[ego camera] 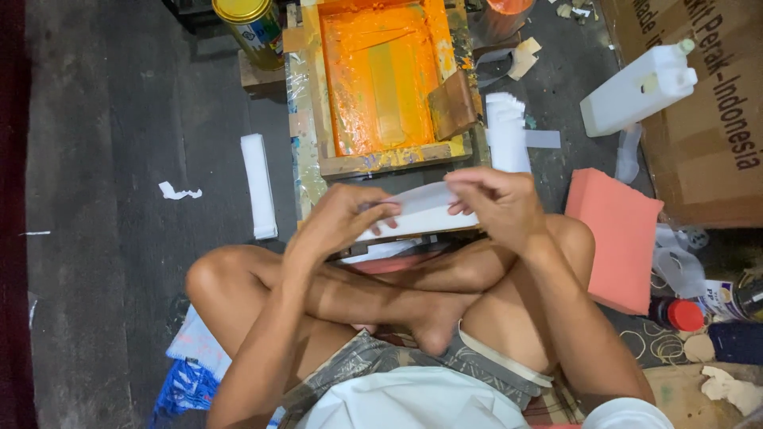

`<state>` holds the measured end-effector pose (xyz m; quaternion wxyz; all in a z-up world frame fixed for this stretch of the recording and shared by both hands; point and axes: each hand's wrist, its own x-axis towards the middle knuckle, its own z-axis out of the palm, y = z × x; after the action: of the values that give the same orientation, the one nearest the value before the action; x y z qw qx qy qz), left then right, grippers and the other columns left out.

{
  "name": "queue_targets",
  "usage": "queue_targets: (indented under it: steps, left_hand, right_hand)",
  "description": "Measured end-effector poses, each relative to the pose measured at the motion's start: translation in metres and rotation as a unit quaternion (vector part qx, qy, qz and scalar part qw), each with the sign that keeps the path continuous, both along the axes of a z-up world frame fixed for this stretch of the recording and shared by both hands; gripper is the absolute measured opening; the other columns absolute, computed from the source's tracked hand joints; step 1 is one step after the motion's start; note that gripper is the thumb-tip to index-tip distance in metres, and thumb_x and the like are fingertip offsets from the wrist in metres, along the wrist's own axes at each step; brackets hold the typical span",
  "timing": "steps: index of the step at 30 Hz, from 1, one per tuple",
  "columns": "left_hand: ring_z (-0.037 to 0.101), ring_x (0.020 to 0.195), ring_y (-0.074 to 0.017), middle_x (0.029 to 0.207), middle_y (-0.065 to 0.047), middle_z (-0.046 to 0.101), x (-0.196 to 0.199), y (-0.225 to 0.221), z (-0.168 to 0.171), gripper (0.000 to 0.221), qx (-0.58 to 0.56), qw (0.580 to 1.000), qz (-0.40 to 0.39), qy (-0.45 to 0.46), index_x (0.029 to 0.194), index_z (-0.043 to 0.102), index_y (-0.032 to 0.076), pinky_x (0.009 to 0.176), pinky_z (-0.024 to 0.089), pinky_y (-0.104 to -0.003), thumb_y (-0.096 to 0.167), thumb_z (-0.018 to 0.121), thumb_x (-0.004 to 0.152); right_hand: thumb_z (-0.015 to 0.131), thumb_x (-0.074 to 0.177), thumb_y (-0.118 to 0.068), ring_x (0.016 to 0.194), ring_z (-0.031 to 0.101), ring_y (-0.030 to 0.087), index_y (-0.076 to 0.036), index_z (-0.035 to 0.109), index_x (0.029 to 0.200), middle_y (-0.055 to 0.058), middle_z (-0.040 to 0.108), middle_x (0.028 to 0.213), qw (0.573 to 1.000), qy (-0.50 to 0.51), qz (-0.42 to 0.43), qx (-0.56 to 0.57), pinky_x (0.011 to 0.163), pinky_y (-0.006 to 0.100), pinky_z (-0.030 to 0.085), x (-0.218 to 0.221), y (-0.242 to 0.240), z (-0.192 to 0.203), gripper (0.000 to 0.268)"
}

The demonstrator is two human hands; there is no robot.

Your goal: Preparing a screen printing frame by applying tape to the edges and spreading orange ink across the mesh using a squeegee.

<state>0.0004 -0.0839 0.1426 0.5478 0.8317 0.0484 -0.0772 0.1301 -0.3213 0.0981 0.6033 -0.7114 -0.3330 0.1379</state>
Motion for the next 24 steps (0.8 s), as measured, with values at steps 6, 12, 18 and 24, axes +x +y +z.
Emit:
queue_targets:
  steps: [6, 12, 18, 24]
  left_hand:
    - [0.076, 0.072, -0.0226, 0.085, -0.017, 0.080, -0.029, 0.042, -0.027, 0.018, -0.051, 0.993, 0.100, 0.046, 0.108, 0.081, 0.010, 0.071, 0.060, -0.038, 0.017, 0.074, 0.093]
    - [0.072, 0.066, -0.0148, 0.073, -0.010, 0.074, -0.031, 0.049, -0.038, 0.019, -0.119, 0.981, 0.149, 0.025, 0.113, 0.078, 0.007, 0.066, 0.060, -0.027, 0.015, 0.068, 0.099]
    - [0.070, 0.063, -0.0155, 0.075, -0.012, 0.075, -0.013, 0.022, -0.042, 0.018, -0.143, 0.983, 0.107, -0.039, 0.113, 0.078, 0.005, 0.066, 0.061, -0.031, 0.011, 0.067, 0.100]
    - [0.064, 0.058, -0.0137, 0.072, -0.012, 0.072, -0.008, 0.014, -0.048, 0.016, -0.143, 0.984, 0.102, -0.018, 0.110, 0.078, 0.006, 0.056, 0.055, -0.029, 0.010, 0.068, 0.098]
  right_hand:
    - [0.066, 0.098, 0.001, 0.069, 0.074, 0.025, 0.003, 0.071, 0.112, 0.023, 0.074, 0.083, 0.996, 0.056, -0.073, -0.003, 0.060, 0.030, 0.061, 0.016, -0.028, -0.001, 0.015]
    - [0.065, 0.098, -0.013, 0.068, 0.075, 0.027, 0.004, 0.058, 0.129, 0.024, 0.072, 0.082, 0.983, 0.145, -0.047, 0.101, 0.057, 0.032, 0.064, 0.010, -0.019, -0.009, 0.036]
    - [0.080, 0.082, -0.007, 0.063, 0.075, 0.028, 0.008, 0.070, 0.092, 0.023, 0.074, 0.075, 0.966, 0.237, 0.051, 0.089, 0.055, 0.036, 0.064, -0.034, 0.031, -0.028, 0.021]
    - [0.048, 0.107, -0.021, 0.059, 0.072, 0.022, 0.007, 0.059, 0.129, 0.018, 0.070, 0.070, 0.971, 0.216, 0.086, 0.050, 0.061, 0.033, 0.063, -0.044, 0.055, -0.025, 0.037]
